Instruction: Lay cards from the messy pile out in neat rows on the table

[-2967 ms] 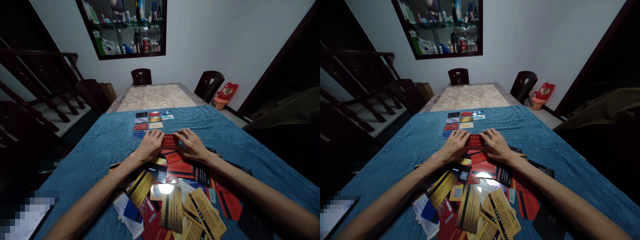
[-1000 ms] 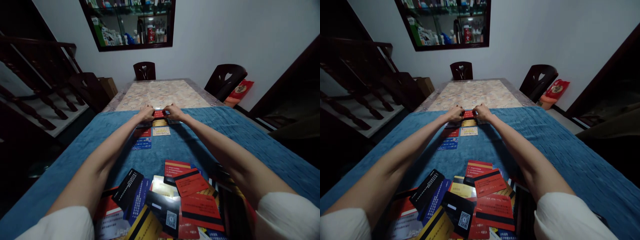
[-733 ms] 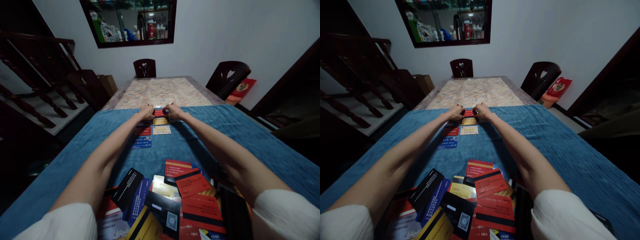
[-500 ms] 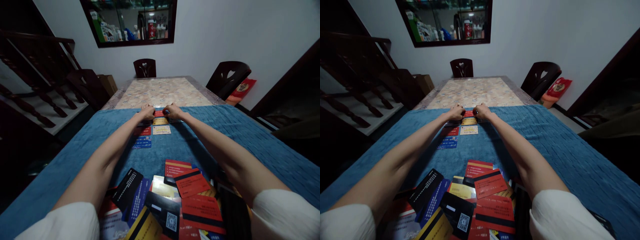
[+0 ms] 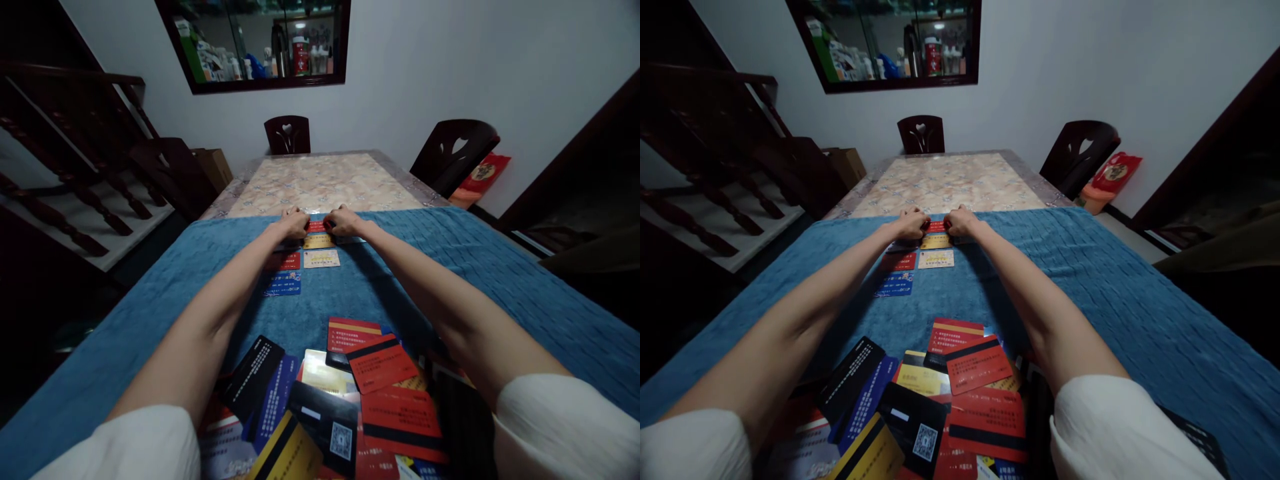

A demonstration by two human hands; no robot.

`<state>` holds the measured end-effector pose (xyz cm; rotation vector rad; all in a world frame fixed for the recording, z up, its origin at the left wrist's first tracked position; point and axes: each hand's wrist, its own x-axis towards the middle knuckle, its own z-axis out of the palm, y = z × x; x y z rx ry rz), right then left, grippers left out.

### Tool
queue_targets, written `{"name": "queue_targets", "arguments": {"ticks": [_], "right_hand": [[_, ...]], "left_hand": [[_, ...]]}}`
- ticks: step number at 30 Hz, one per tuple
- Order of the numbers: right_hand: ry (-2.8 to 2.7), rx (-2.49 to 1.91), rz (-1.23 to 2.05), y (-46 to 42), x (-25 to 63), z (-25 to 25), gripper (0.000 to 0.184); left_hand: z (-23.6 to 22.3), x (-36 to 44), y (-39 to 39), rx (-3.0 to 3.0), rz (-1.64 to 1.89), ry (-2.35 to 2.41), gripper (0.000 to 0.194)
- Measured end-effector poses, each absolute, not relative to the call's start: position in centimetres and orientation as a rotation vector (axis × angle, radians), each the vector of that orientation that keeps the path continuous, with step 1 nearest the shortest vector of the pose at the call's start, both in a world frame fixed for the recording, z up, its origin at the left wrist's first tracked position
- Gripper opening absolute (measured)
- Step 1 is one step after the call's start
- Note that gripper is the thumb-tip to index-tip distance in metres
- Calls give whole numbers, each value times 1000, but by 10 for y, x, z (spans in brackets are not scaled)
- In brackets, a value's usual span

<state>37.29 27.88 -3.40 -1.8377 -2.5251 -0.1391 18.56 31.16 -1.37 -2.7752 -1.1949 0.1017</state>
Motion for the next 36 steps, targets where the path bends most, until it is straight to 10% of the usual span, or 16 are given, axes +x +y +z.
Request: {"name": "queue_targets", "arguments": {"ticks": [36], "right_hand": [[-2500,-1656,-232,168,358,0,33]], "left_hand": [[11,150,200,-2754,-32,-973,40]]}}
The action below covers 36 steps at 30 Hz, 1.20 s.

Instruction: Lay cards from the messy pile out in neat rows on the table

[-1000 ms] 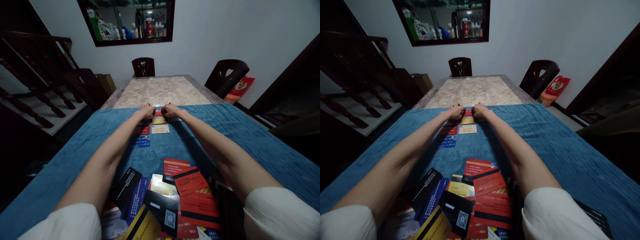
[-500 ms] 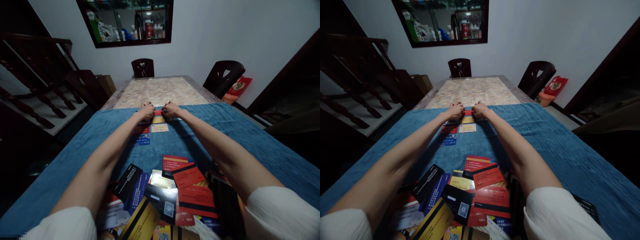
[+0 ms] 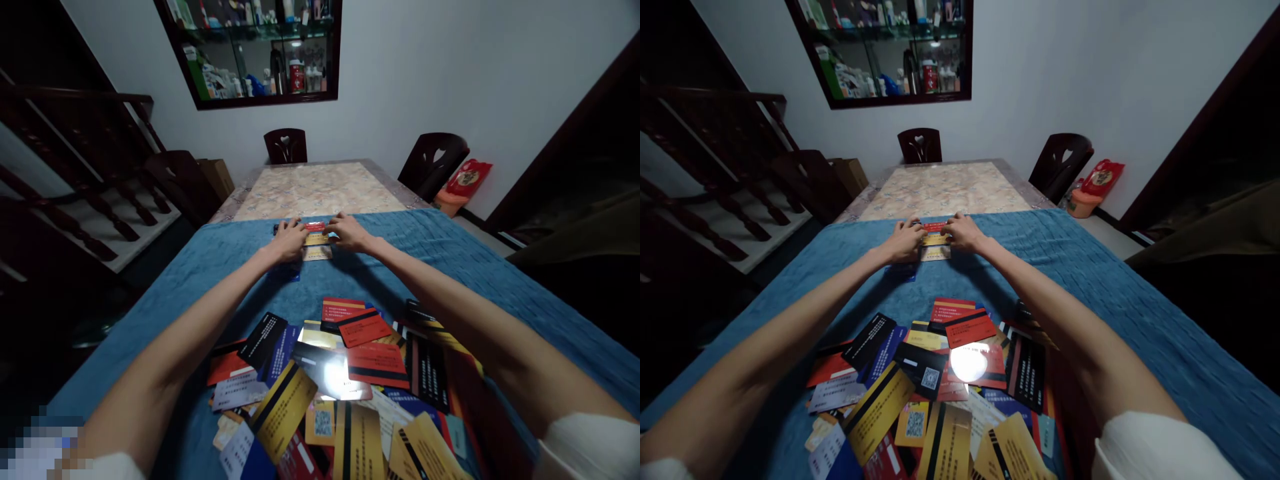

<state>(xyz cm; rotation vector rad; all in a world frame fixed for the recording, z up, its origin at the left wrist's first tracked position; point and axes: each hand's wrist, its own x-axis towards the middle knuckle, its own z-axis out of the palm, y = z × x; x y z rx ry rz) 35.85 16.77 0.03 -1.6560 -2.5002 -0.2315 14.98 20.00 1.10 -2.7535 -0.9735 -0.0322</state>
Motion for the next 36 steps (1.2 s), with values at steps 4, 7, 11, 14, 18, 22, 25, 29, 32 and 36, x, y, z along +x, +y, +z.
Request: {"name": "queue_targets", "arguments": {"ticks": [4,7,11,14,18,22,25,29,32,36], "right_hand": [[-2487,-1557,-192,140,345,1,30],[-2497,-1437,-156,123,335,-2,28],[-2513,-1288,-113,101,320,-8,27],[-2529,-1229,-60,84,307,-13,28],[-2564,-1118,9,66,288,-18,29],[-2621,-1030,60,51,267,-20,33],[-2650,-1011,117,40,254,-21,33],[-2683,-977,173,31,243,-22,38],[-2732,-964,175,28,239,-22,41],[-2775,-969,100,25,239,-23,35]], "left_hand": [[11,137,171,-2763,-15,-961,37],[10,126,150,-2773,-44,-983,39],[7,108,125,-2822,-107,-1009,36],[4,96,107,-2827,-78,-1039,32],[7,83,81,-2810,-51,-1102,26],[17,75,54,-2767,107,-1164,22],[23,69,35,-2729,196,-1206,24],[26,63,17,-2692,340,-1280,29],[26,61,7,-2685,438,-1337,31],[26,63,1,-2728,460,-1359,31]]}}
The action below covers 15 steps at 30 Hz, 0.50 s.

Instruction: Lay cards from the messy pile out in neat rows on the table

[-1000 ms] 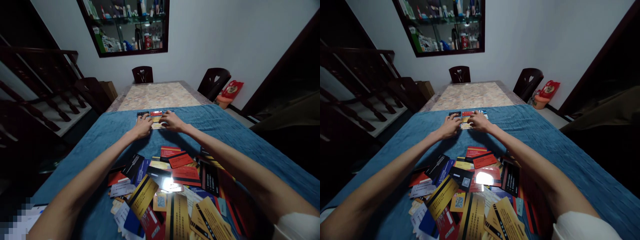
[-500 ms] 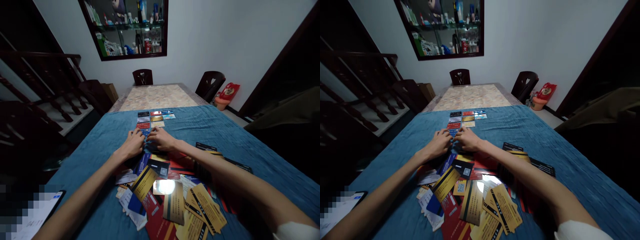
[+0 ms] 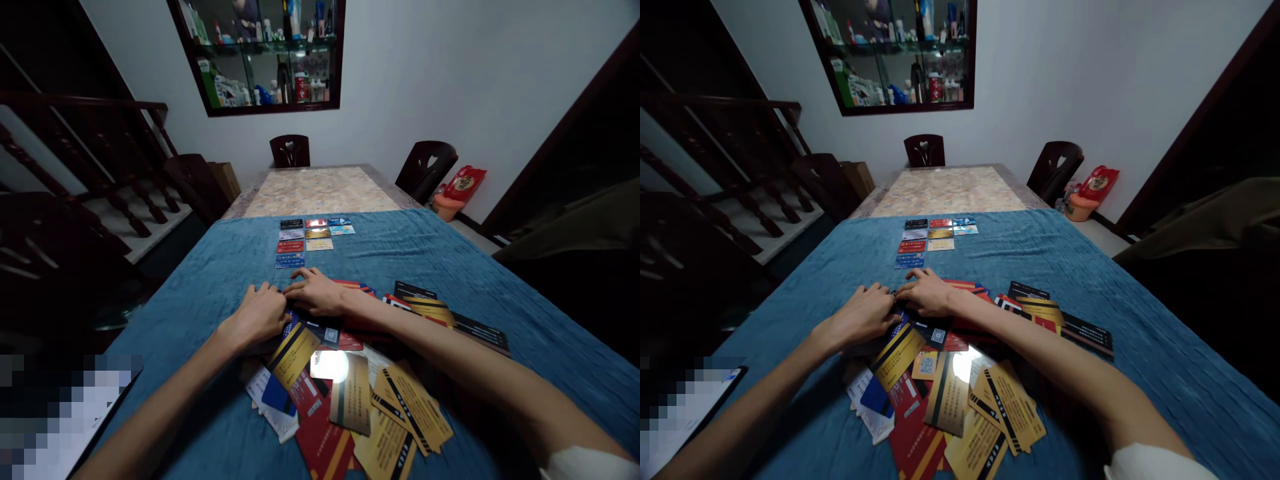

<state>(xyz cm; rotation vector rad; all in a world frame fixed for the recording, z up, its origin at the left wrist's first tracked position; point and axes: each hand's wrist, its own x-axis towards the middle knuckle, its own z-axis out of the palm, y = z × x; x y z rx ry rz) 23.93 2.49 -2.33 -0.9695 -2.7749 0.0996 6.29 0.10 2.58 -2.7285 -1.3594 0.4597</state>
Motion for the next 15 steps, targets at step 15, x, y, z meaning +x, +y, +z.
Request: {"name": "queue_targets", "arguments": {"ticks": [15], "right_hand": [[-2744,-1189,43,19,254,-22,32]], "left_hand": [[19,68,1,-2782,331,-1452,33]]}}
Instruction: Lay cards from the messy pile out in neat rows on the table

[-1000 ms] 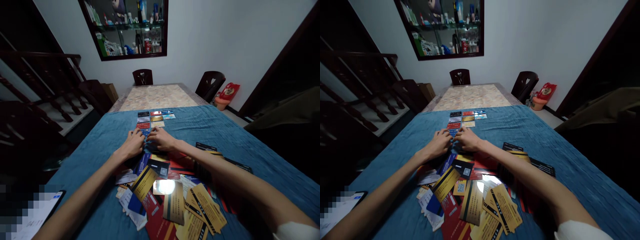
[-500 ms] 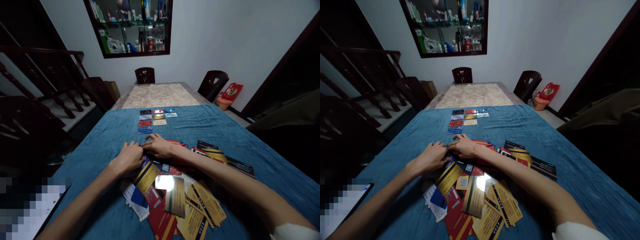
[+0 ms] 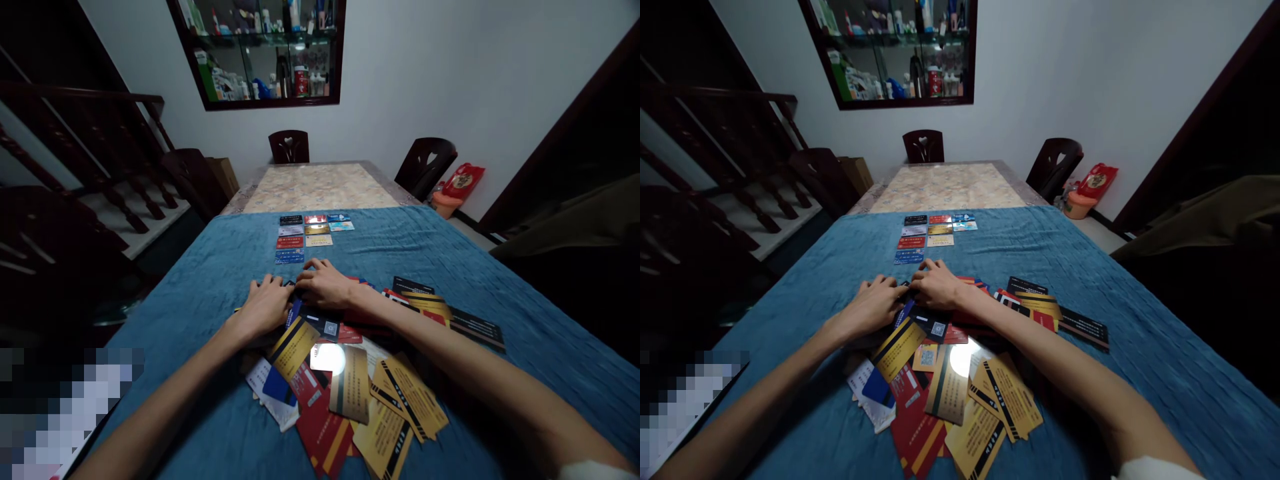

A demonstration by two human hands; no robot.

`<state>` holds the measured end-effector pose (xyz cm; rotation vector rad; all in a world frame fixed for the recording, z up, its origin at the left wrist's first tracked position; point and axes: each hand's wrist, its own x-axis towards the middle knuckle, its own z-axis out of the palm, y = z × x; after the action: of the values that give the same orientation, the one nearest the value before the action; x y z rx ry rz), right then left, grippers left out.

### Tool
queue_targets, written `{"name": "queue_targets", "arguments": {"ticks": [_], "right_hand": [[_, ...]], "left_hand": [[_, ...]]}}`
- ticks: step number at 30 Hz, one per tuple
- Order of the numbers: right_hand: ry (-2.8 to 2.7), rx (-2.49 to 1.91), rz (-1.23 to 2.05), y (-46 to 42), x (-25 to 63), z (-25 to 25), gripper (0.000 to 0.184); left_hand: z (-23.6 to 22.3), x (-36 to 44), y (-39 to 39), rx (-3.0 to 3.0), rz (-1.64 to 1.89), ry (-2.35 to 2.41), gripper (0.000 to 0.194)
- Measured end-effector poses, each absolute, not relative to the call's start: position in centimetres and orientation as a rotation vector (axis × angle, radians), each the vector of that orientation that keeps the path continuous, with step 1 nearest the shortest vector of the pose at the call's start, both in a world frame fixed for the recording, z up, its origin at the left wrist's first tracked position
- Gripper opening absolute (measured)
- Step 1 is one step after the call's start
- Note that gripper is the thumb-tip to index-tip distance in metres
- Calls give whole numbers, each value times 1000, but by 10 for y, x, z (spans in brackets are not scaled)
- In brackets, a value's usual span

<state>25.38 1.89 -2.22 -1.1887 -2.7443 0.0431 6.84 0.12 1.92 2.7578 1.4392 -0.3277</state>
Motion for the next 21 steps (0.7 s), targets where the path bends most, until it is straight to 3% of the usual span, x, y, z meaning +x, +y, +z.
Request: {"name": "queue_targets", "arguments": {"ticks": [14,21], "right_hand": [[-2687,-1345,296,18,244,-14,40],[-2668,-1347,256,15,243,-15,41]], "left_hand": [[20,67,6,2696,-257,1370,26],[24,65,7,2723,-301,1415,30]]}}
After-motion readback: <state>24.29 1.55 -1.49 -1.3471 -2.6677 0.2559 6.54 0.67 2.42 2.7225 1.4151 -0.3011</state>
